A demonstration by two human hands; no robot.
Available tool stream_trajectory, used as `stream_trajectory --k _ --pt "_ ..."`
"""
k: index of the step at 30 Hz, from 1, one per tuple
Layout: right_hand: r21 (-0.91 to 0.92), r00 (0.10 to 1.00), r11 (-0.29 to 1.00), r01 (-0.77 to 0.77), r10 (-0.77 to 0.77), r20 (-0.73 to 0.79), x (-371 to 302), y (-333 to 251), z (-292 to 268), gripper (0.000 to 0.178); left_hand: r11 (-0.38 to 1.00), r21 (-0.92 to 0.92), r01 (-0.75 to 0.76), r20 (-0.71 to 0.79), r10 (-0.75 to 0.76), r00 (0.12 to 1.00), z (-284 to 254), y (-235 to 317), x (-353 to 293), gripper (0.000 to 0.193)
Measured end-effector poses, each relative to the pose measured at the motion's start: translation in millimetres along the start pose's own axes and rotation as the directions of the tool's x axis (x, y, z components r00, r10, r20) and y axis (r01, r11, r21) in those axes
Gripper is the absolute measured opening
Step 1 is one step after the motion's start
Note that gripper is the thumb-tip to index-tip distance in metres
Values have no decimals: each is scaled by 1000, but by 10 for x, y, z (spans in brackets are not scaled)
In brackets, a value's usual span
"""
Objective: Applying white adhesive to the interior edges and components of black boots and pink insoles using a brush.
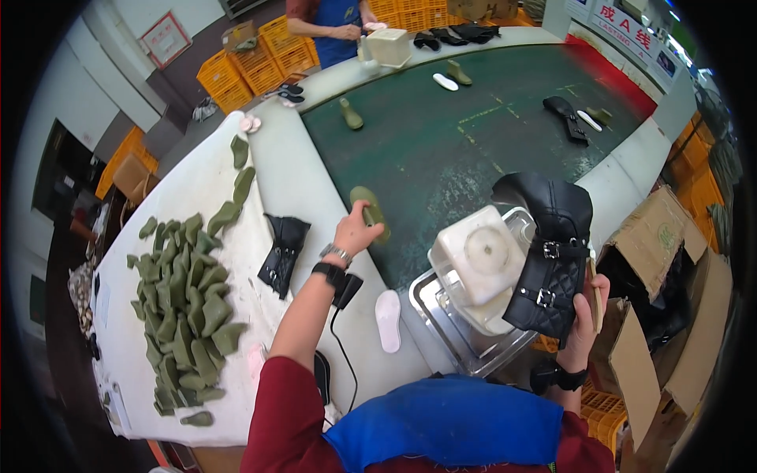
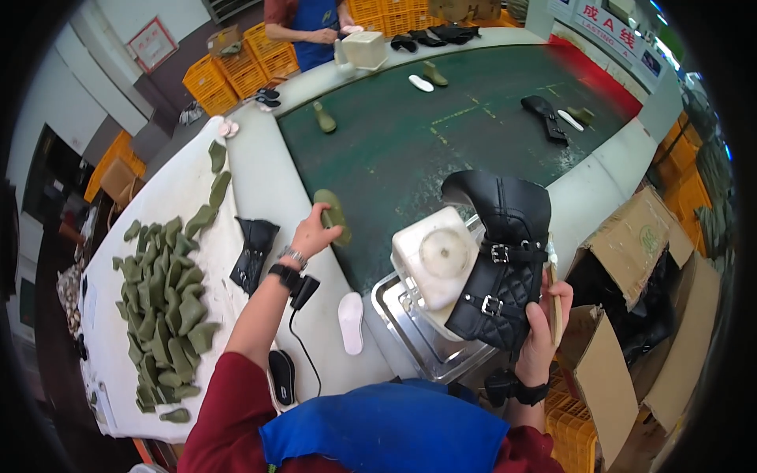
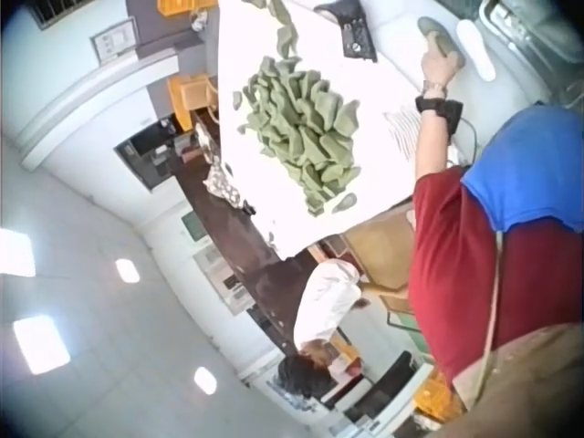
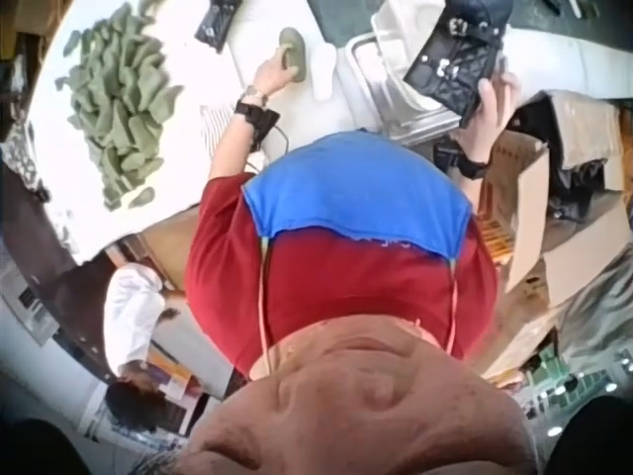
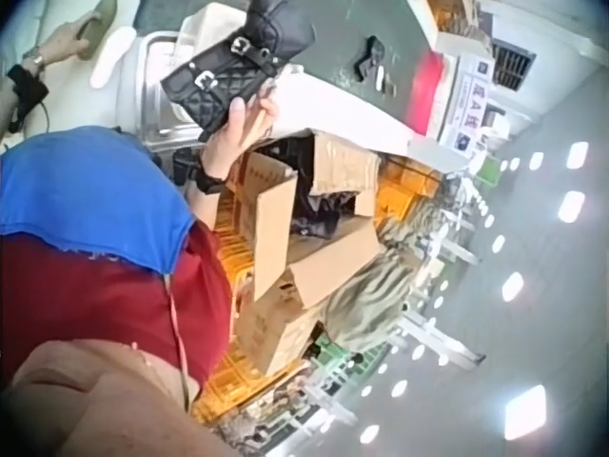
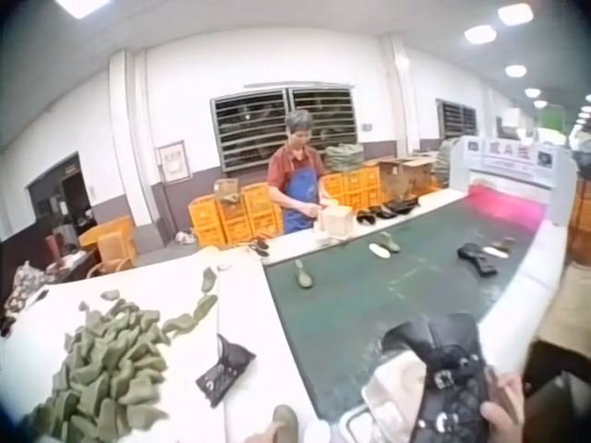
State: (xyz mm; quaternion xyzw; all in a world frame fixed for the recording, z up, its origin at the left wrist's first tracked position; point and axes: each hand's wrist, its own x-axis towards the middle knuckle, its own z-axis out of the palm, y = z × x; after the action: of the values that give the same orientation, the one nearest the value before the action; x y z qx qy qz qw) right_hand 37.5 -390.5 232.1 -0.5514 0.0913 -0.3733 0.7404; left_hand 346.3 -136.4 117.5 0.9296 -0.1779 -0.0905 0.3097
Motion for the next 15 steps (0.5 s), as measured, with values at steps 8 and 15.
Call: stream_trajectory --k 8,15 --pt "-78 990 992 97 -104 -93 -20 -47 -198 35 962 272 -11 312 -78 947 1181 -203 1073 76" --pt "-190 979 980 51 -87 -184 -122 41 -416 35 956 235 -176 287 105 952 435 33 896 73"
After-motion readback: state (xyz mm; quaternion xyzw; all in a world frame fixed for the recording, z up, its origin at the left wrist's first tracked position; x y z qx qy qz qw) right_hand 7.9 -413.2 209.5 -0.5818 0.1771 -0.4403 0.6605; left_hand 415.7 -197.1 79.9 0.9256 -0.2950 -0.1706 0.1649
